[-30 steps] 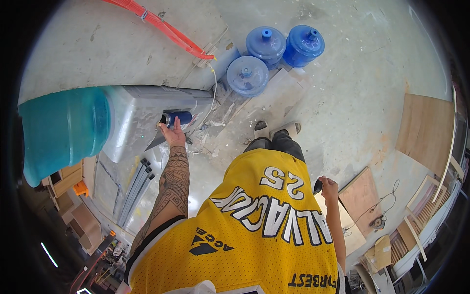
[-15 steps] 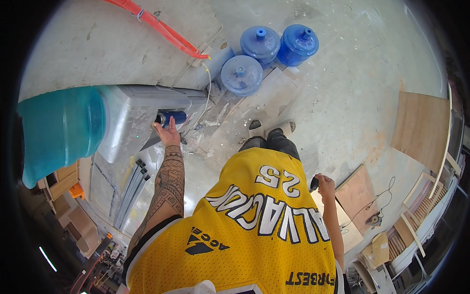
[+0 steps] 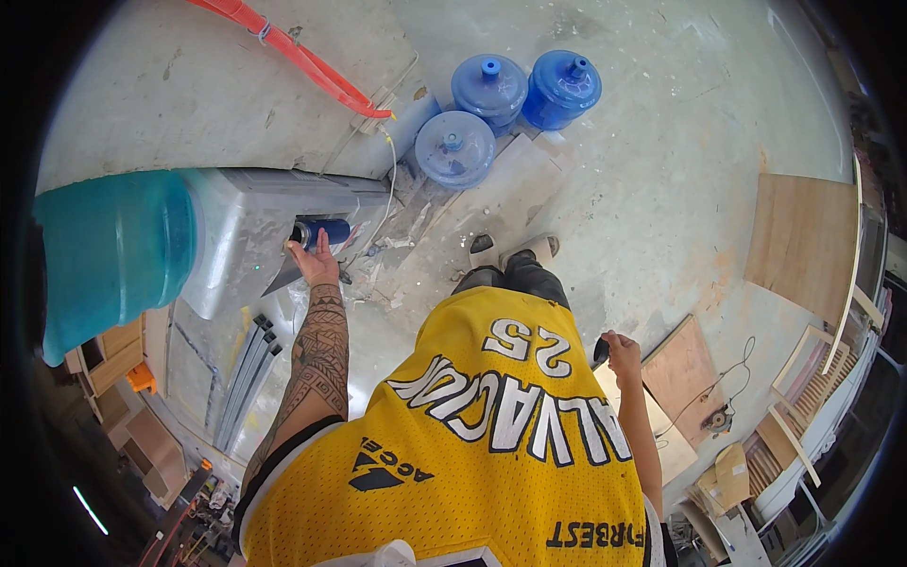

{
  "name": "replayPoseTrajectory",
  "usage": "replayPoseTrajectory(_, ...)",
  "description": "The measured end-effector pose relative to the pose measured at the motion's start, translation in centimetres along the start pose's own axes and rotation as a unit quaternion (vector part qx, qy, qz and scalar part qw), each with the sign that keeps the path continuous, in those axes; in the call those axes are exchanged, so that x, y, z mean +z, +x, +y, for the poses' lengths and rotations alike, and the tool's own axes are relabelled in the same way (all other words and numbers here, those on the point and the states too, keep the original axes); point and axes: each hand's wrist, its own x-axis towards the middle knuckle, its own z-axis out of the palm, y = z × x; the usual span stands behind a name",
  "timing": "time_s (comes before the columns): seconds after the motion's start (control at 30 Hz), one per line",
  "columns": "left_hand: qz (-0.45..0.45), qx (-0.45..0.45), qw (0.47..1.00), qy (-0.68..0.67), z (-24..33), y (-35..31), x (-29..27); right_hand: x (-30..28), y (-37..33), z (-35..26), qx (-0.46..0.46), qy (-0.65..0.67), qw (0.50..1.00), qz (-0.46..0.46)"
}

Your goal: Fill a water bottle at a dispenser and then mark a wooden board using a square tool and pencil in a workshop.

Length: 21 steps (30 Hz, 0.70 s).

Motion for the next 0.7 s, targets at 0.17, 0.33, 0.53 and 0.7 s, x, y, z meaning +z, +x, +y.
replayPoseTrajectory(0.17,-0.009,-0.001,1.000,0.003,0.01,-0.23,0.11,-0.15,0.12,0.16,-0.002,0.008,1.000,-0.006)
replayPoseTrajectory(0.33,-0.013,-0.001,1.000,0.005,0.14,-0.30,-0.03,0.14,-0.11,-0.15,0.003,0.010,1.000,-0.003)
replayPoseTrajectory(0.53,-0.011,-0.003,1.000,0.005,0.11,-0.58,0.37,0.07,-0.12,-0.23,0.000,0.015,1.000,-0.006)
replayPoseTrajectory(0.7,-0.011,0.006,1.000,0.011,0.14,-0.15,-0.06,0.22,-0.26,-0.72,0.000,0.007,1.000,0.003)
